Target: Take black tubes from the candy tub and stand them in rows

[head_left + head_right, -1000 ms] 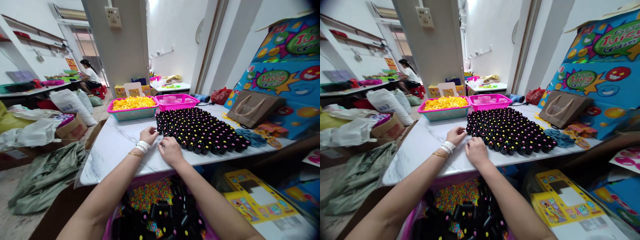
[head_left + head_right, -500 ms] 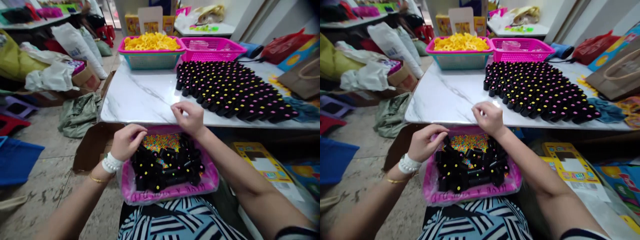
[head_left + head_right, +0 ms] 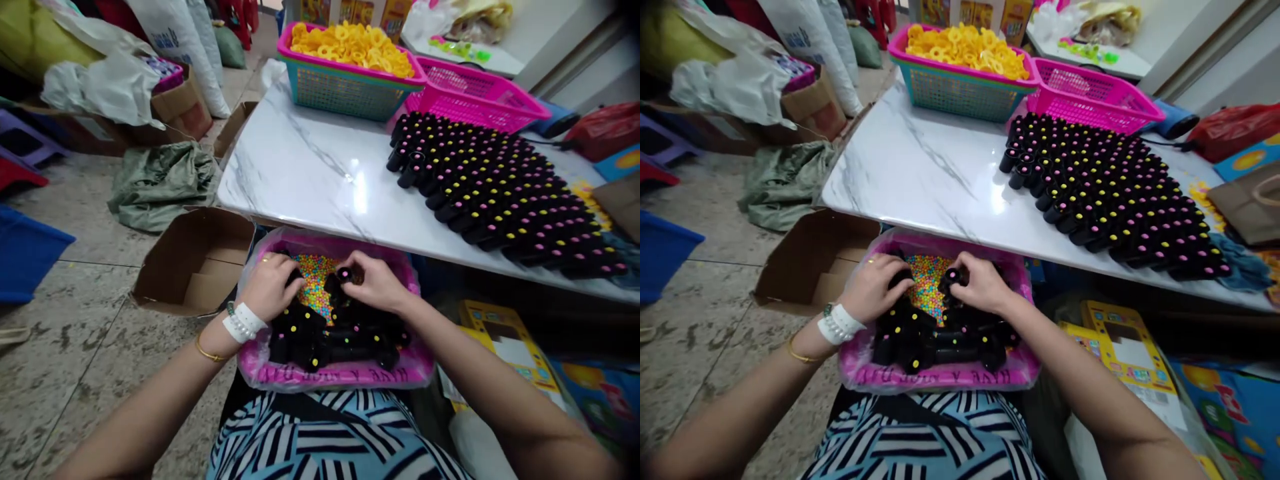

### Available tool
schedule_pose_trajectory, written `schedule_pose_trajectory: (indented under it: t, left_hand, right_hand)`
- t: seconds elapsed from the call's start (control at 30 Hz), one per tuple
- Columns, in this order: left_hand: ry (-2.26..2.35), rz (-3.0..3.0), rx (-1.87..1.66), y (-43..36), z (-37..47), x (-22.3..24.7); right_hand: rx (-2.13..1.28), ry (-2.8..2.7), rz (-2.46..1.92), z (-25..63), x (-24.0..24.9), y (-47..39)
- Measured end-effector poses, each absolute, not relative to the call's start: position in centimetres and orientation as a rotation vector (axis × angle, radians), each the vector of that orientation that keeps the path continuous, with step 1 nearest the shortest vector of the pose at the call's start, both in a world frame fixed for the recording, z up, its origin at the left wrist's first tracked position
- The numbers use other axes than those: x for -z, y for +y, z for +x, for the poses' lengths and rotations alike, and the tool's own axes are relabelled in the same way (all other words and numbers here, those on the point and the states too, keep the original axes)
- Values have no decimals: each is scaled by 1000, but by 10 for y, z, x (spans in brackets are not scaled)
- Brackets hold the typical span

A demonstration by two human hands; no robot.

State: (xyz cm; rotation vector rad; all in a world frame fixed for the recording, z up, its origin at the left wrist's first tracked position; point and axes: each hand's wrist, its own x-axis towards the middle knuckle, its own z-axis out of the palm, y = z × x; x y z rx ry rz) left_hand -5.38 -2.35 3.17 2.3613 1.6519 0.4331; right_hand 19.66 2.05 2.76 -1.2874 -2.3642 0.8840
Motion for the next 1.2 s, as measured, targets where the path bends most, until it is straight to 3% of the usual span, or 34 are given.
schedule_pose_trajectory:
  t: [0.1, 0.27, 0.6, 1.0, 1.2]
  left_hand:
    - [1868, 2375, -285, -11, -47, -35]
    - [1871, 2353, -67, 0, -32, -30]
    - [1721, 2266, -645, -14, -49, -11]
    - [1638, 2498, -554, -8, -37, -15]
    - [1659, 2364, -698, -9, -37, -7]
  right_hand:
    - [-669, -2597, -1498, 204, -31, 35]
    - [-363, -2937, -1383, 167, -16, 48]
    - [-767, -2366, -1266, 190, -17, 25]
    - [-671, -2192, -1275, 231, -19, 4]
    - [-1224, -1664, -1225, 226, -50, -11]
